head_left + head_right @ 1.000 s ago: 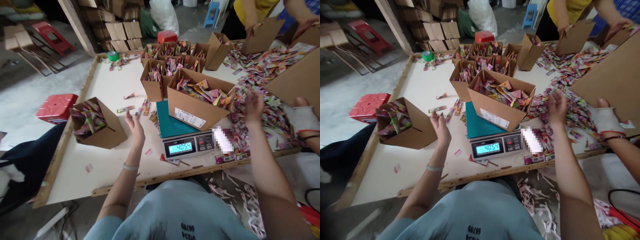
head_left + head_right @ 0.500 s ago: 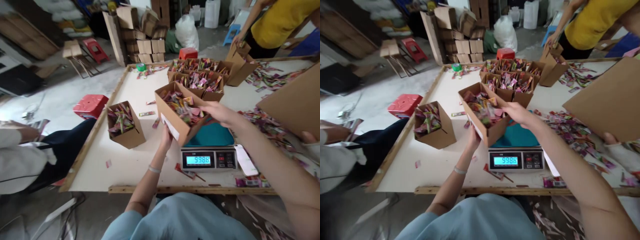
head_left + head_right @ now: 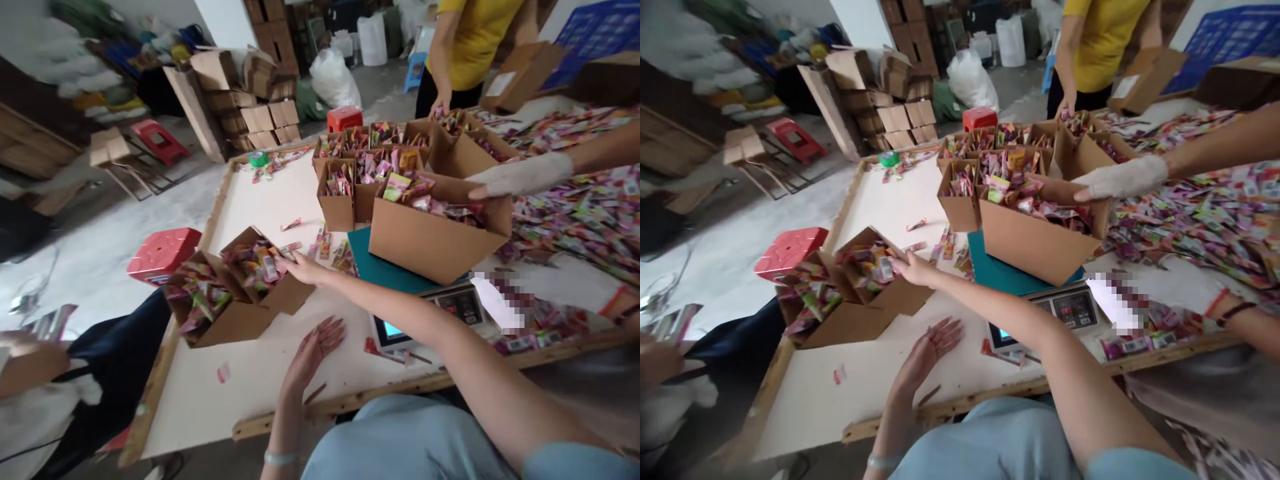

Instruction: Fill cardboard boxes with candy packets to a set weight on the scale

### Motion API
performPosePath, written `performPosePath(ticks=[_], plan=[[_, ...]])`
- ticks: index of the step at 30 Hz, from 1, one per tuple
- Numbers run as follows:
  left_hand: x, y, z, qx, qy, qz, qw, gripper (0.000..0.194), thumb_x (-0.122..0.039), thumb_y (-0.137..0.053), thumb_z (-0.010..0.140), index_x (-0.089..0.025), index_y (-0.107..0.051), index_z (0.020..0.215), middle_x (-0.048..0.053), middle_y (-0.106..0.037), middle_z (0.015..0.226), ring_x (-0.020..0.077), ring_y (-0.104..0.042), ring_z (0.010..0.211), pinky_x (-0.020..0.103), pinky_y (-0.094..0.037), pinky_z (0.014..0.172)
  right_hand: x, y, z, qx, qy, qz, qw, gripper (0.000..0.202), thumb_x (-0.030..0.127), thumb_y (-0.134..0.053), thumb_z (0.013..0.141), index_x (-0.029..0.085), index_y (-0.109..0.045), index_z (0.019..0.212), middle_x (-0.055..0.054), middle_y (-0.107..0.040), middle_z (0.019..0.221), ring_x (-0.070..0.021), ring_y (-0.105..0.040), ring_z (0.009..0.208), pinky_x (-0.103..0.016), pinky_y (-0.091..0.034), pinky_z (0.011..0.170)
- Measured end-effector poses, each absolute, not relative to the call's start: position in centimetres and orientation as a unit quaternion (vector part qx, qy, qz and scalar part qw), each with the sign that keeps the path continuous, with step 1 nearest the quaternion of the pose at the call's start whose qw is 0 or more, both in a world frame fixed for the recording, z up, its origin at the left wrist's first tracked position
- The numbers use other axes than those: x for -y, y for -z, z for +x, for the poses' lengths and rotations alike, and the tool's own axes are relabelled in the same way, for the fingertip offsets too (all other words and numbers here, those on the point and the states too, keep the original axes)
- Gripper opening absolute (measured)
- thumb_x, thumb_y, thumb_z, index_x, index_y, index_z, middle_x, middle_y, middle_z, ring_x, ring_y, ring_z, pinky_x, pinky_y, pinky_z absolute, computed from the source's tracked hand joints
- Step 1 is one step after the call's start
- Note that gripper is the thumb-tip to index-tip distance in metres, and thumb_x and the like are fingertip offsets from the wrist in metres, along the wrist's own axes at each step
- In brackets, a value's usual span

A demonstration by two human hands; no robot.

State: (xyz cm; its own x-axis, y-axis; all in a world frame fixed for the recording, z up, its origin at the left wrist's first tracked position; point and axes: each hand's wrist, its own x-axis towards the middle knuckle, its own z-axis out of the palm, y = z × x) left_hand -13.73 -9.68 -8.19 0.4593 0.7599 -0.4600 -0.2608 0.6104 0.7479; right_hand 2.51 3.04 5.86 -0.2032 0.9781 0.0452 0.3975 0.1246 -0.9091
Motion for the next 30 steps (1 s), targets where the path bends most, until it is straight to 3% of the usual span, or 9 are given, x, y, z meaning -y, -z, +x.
performPosePath(ticks=[2,4,6,9,12,15,19,21,30], plan=[[9.4,7.2,-13.4,-0.403,-0.322,0.348,0.782,0.066,-0.059,-0.089,0.077,-0.024,-0.078,0.131,0.020,-0.069,0.148,0.0435,-0.065,0.140,0.064,-0.041,0.127,-0.2,-7.6,3.9,0.696,-0.388,-0.481,0.366,0.056,0.065,-0.060,0.095,0.049,-0.060,0.148,0.020,-0.062,0.150,-0.0230,-0.055,0.151,-0.041,-0.050,0.126],[8.0,6.1,-13.0,-0.401,-0.347,0.377,0.759,0.069,-0.062,-0.091,0.073,-0.023,-0.079,0.128,0.021,-0.071,0.144,0.0448,-0.066,0.137,0.065,-0.043,0.125,3.9,-10.0,7.3,0.729,-0.309,-0.443,0.421,0.052,0.057,-0.059,0.098,0.052,-0.057,0.150,0.024,-0.051,0.160,-0.0193,-0.044,0.159,-0.040,-0.038,0.136],[6.1,5.1,-12.8,-0.412,-0.365,0.400,0.733,0.072,-0.066,-0.090,0.072,-0.023,-0.078,0.129,0.021,-0.072,0.143,0.0440,-0.068,0.134,0.066,-0.043,0.124,8.4,-12.2,12.3,0.716,-0.181,-0.454,0.499,0.039,0.048,-0.055,0.104,0.051,-0.065,0.141,0.018,-0.062,0.151,-0.0208,-0.052,0.153,-0.045,-0.040,0.135],[3.6,4.2,-12.7,-0.434,-0.385,0.438,0.686,0.073,-0.065,-0.088,0.076,-0.023,-0.074,0.134,0.019,-0.070,0.147,0.0409,-0.068,0.134,0.066,-0.041,0.125,14.0,-13.4,21.7,0.584,0.080,-0.556,0.586,0.029,0.044,-0.054,0.105,0.035,-0.078,0.119,-0.002,-0.079,0.115,-0.0264,-0.077,0.111,-0.053,-0.063,0.102],[2.0,3.2,-11.6,-0.417,-0.376,0.474,0.678,0.071,-0.063,-0.087,0.079,-0.024,-0.072,0.136,0.018,-0.070,0.147,0.0397,-0.068,0.136,0.063,-0.045,0.123,16.6,-11.9,31.6,0.459,0.254,-0.566,0.636,0.047,0.067,-0.064,0.094,0.021,-0.074,0.101,-0.007,-0.071,0.078,-0.0227,-0.073,0.067,-0.038,-0.057,0.058],[0.6,1.6,-9.0,-0.368,-0.354,0.509,0.694,0.067,-0.062,-0.083,0.084,-0.026,-0.071,0.139,0.017,-0.072,0.144,0.0390,-0.069,0.134,0.059,-0.051,0.118,16.4,-9.7,39.6,0.426,0.201,-0.608,0.640,0.058,0.073,-0.076,0.080,0.023,-0.062,0.105,-0.005,-0.068,0.081,-0.0203,-0.073,0.068,-0.030,-0.052,0.053],[-1.5,-0.5,-4.2,-0.338,-0.375,0.551,0.664,0.059,-0.057,-0.079,0.090,-0.027,-0.069,0.140,0.015,-0.070,0.147,0.0351,-0.068,0.137,0.052,-0.055,0.116,13.8,-8.0,43.6,0.405,0.108,-0.662,0.621,0.038,0.040,-0.079,0.089,0.022,-0.058,0.114,-0.006,-0.071,0.093,-0.0169,-0.075,0.080,-0.028,-0.058,0.064],[-2.4,-1.2,-2.4,-0.342,-0.398,0.554,0.646,0.056,-0.055,-0.076,0.093,-0.026,-0.068,0.140,0.015,-0.069,0.149,0.0328,-0.067,0.138,0.050,-0.055,0.116,12.6,-7.8,43.5,0.418,0.101,-0.654,0.622,0.033,0.034,-0.075,0.092,0.021,-0.059,0.118,-0.008,-0.074,0.100,-0.0159,-0.075,0.084,-0.027,-0.058,0.068],[-5.0,-1.6,1.3,-0.415,-0.467,0.533,0.571,0.045,-0.049,-0.074,0.095,-0.027,-0.067,0.134,0.012,-0.066,0.153,0.0280,-0.056,0.151,0.039,-0.054,0.115,11.6,-7.7,42.4,0.415,0.001,-0.675,0.610,0.031,0.037,-0.071,0.097,0.021,-0.059,0.121,-0.013,-0.077,0.109,-0.0155,-0.075,0.089,-0.029,-0.057,0.077]])
